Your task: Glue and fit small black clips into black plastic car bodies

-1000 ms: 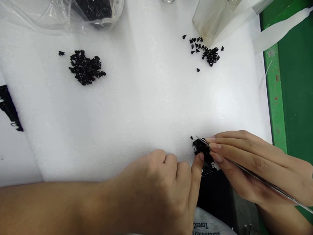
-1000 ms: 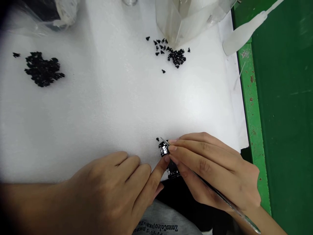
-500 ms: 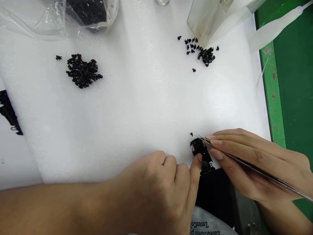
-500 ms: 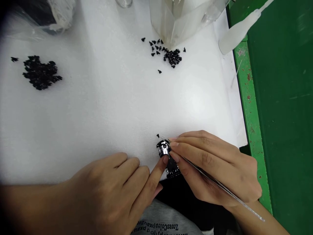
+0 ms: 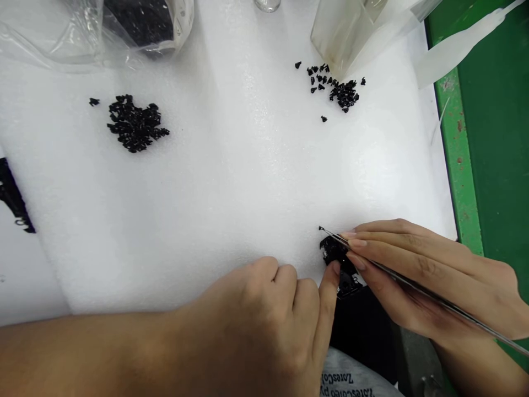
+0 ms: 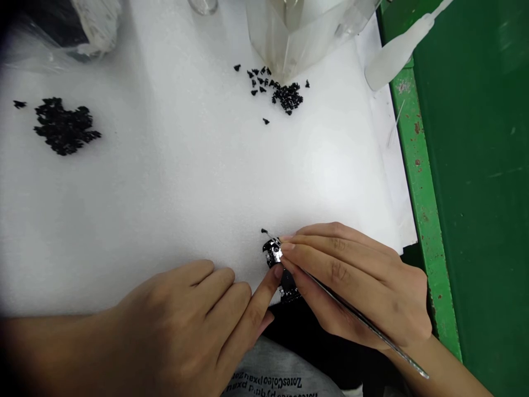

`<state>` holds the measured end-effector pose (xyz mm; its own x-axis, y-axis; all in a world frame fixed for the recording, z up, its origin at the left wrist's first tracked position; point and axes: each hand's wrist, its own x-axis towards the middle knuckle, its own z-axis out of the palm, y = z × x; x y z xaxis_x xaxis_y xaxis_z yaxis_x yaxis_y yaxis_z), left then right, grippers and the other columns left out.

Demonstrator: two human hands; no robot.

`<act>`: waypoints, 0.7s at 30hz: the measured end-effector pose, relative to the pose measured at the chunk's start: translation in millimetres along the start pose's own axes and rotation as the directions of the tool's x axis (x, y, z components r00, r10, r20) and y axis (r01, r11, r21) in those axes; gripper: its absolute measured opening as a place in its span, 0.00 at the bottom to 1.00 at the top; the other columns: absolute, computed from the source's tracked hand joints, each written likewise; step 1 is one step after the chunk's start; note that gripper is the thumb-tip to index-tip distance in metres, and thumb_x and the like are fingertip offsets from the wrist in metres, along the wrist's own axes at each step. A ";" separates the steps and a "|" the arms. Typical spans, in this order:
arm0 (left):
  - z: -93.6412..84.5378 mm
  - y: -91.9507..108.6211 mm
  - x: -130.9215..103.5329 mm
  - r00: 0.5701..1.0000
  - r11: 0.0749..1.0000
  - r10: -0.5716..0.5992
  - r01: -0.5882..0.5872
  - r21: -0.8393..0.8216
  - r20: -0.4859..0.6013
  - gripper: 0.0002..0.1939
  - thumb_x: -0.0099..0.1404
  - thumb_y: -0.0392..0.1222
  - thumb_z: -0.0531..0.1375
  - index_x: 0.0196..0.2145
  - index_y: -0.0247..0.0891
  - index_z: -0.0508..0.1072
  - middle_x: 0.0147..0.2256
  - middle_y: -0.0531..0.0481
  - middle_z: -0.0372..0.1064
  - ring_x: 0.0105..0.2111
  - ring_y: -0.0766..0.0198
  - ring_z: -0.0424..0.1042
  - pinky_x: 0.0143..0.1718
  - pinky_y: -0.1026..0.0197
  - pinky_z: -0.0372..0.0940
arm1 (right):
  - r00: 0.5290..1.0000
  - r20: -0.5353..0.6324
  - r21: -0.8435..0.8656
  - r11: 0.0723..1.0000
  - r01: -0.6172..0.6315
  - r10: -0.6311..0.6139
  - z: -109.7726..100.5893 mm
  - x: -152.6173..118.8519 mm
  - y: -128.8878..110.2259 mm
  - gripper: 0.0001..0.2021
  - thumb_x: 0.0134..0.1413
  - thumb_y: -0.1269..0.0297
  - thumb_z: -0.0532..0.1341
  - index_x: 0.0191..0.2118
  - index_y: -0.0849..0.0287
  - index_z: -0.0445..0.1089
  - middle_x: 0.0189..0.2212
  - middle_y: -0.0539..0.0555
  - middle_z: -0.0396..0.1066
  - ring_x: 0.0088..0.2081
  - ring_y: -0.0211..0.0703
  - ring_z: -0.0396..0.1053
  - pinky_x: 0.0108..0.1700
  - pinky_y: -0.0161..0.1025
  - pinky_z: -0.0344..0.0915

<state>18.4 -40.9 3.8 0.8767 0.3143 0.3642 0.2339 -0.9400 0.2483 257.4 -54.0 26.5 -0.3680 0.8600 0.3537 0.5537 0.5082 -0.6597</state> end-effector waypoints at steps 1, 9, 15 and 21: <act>0.1 0.0 0.1 1.000 1.000 -0.003 0.003 -0.001 0.003 0.26 0.67 0.41 0.66 0.56 0.17 0.79 0.22 0.52 0.66 0.18 0.62 0.60 0.14 0.55 0.50 | 1.000 -0.005 0.000 1.000 0.004 -0.004 0.0 -0.3 0.5 0.16 0.54 0.88 0.71 0.48 0.75 0.80 0.41 0.60 0.84 0.44 0.46 0.84 0.48 0.39 0.86; -6.4 -1.9 3.8 0.998 1.000 -0.007 0.006 0.007 0.055 0.22 0.71 0.41 0.66 0.55 0.19 0.80 0.22 0.52 0.67 0.18 0.63 0.62 0.14 0.55 0.51 | 0.999 0.016 -0.092 0.995 -0.048 0.050 -7.2 -18.5 -9.6 0.15 0.57 0.83 0.72 0.50 0.66 0.80 0.46 0.58 0.85 0.49 0.49 0.84 0.53 0.41 0.86; -3.3 -0.2 1.9 1.000 1.000 0.008 -0.009 0.014 0.026 0.25 0.70 0.41 0.66 0.57 0.17 0.78 0.23 0.52 0.66 0.18 0.62 0.60 0.15 0.55 0.51 | 0.932 -0.151 -0.200 0.914 -0.354 0.328 10.8 -37.6 -51.5 0.09 0.73 0.68 0.65 0.51 0.56 0.83 0.48 0.52 0.85 0.53 0.49 0.83 0.60 0.43 0.83; -2.9 -1.3 -0.4 1.000 1.000 0.021 -0.021 0.004 0.009 0.21 0.69 0.38 0.64 0.54 0.17 0.80 0.23 0.51 0.67 0.18 0.62 0.59 0.15 0.55 0.49 | 0.940 -0.195 -0.282 0.902 -0.327 0.280 31.6 -47.3 -64.3 0.14 0.77 0.68 0.58 0.53 0.56 0.82 0.49 0.52 0.85 0.57 0.50 0.82 0.65 0.45 0.80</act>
<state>16.5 -39.4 6.0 0.8851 0.2932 0.3614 0.2168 -0.9470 0.2372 215.6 -128.9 31.3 -0.0459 0.9597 0.2771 0.8305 0.1908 -0.5233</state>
